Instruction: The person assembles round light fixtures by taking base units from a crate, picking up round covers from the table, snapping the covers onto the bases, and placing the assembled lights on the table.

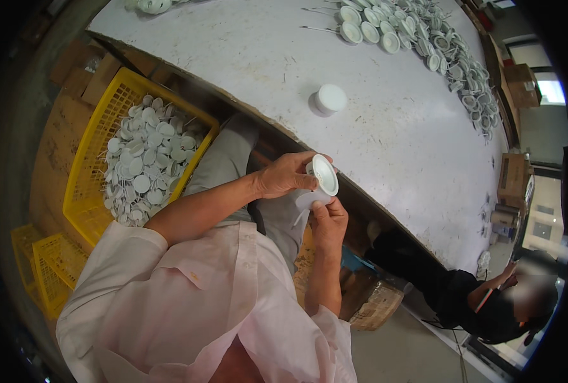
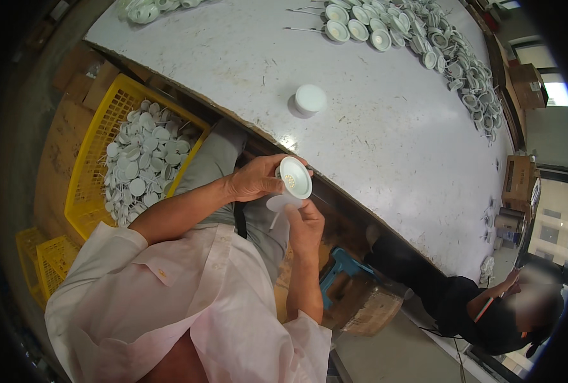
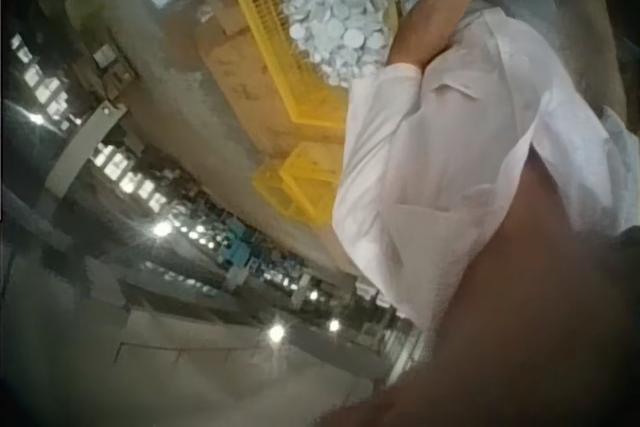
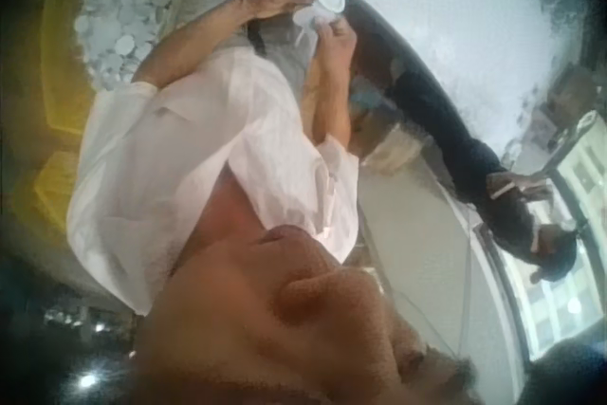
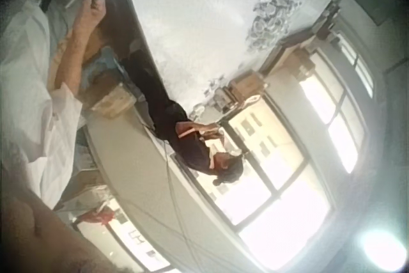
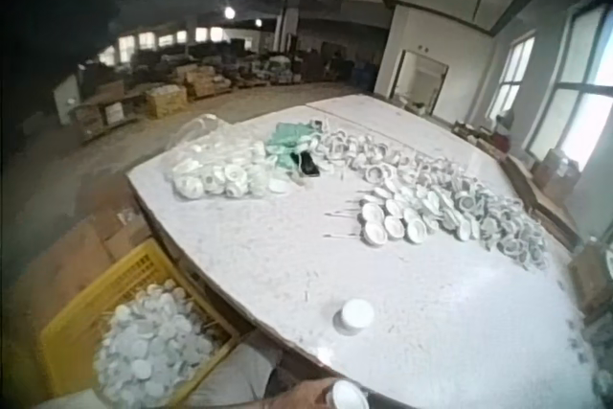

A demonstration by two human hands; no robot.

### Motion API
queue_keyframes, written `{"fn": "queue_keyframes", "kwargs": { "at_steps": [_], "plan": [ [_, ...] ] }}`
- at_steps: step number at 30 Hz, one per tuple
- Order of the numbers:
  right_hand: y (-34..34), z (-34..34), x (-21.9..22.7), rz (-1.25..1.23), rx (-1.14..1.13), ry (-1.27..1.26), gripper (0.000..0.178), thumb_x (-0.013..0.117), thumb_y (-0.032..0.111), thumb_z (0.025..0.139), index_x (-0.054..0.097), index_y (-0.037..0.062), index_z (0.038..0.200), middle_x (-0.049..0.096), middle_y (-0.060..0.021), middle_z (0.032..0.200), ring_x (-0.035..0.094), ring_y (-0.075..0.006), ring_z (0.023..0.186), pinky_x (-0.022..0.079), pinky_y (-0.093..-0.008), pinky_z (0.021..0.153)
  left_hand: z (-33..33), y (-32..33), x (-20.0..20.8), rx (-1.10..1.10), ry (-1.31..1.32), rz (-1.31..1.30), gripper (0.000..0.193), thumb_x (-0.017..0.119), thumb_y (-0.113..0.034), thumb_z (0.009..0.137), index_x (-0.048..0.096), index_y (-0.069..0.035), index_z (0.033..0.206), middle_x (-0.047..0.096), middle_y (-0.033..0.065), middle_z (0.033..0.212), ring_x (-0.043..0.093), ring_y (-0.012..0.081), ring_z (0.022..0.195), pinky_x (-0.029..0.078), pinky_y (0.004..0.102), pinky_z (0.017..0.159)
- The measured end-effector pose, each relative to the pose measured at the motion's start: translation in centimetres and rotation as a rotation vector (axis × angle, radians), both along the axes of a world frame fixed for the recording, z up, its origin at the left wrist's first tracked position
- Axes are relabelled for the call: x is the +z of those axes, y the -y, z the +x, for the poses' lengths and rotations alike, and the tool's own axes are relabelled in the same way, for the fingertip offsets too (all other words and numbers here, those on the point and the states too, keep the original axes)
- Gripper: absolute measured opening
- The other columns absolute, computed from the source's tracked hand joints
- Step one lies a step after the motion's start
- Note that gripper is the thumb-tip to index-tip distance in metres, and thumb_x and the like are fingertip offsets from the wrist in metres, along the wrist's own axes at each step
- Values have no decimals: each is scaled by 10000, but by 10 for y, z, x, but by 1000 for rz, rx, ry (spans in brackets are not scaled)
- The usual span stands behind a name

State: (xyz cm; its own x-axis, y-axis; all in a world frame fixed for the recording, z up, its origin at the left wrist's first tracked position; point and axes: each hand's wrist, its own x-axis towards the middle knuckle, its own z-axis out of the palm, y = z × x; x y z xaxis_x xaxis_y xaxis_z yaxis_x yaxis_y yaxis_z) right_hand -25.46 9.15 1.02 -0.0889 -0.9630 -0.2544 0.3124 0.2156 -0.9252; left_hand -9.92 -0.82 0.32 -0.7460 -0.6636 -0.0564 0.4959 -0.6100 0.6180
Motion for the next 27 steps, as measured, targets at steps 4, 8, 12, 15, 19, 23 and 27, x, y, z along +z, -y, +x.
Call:
{"fn": "queue_keyframes", "kwargs": {
  "at_steps": [4,8,12,15,19,23,27],
  "plan": [
    [1,16,16,-75,-73,-66,90,576,-26,823,626,-29,897,646,-64,921,574,-98,834,450,-251,799,23,-2,2,125,-16,-66,743,770,-224,723,360,-7,1304,489,103,1236,516,177,1101,466,285,922],
    [4,9,33,-112,-215,-255,72,599,-47,807,629,-40,872,651,-78,907,579,-101,808,464,-239,757,48,3,5,181,74,-140,756,796,-209,687,385,-11,1289,497,92,1226,540,173,1062,509,291,854],
    [21,14,32,-274,-318,-618,87,655,-51,773,634,-16,850,652,-78,873,579,-97,758,467,-226,694,52,-3,-1,245,124,-201,850,800,-209,684,314,-10,1352,493,97,1227,540,179,1057,517,292,818],
    [27,17,33,-419,-338,-741,67,660,-37,783,633,2,831,645,-65,815,559,-83,693,458,-212,642,56,-4,-6,261,145,-245,872,789,-195,699,272,-11,1377,491,99,1220,544,172,1038,525,281,780],
    [38,29,45,-845,-155,-1385,253,672,-70,651,655,44,876,644,-86,843,601,-208,660,480,-266,590,64,-4,-2,185,102,-170,843,762,-187,731,256,-12,1383,495,107,1203,560,164,985,526,268,748],
    [35,36,40,-1021,-117,-1451,308,665,-60,628,664,50,915,647,-68,889,606,-204,683,492,-276,575,66,-5,9,159,85,-157,806,711,-155,744,245,-12,1387,489,120,1197,574,161,930,532,272,719],
    [33,38,40,-1080,-162,-1479,292,666,-57,633,666,66,898,644,-56,926,603,-197,704,504,-272,603,68,-5,9,206,101,-133,789,660,-118,724,241,-9,1384,480,121,1199,576,163,947,546,273,717]
  ]
}}
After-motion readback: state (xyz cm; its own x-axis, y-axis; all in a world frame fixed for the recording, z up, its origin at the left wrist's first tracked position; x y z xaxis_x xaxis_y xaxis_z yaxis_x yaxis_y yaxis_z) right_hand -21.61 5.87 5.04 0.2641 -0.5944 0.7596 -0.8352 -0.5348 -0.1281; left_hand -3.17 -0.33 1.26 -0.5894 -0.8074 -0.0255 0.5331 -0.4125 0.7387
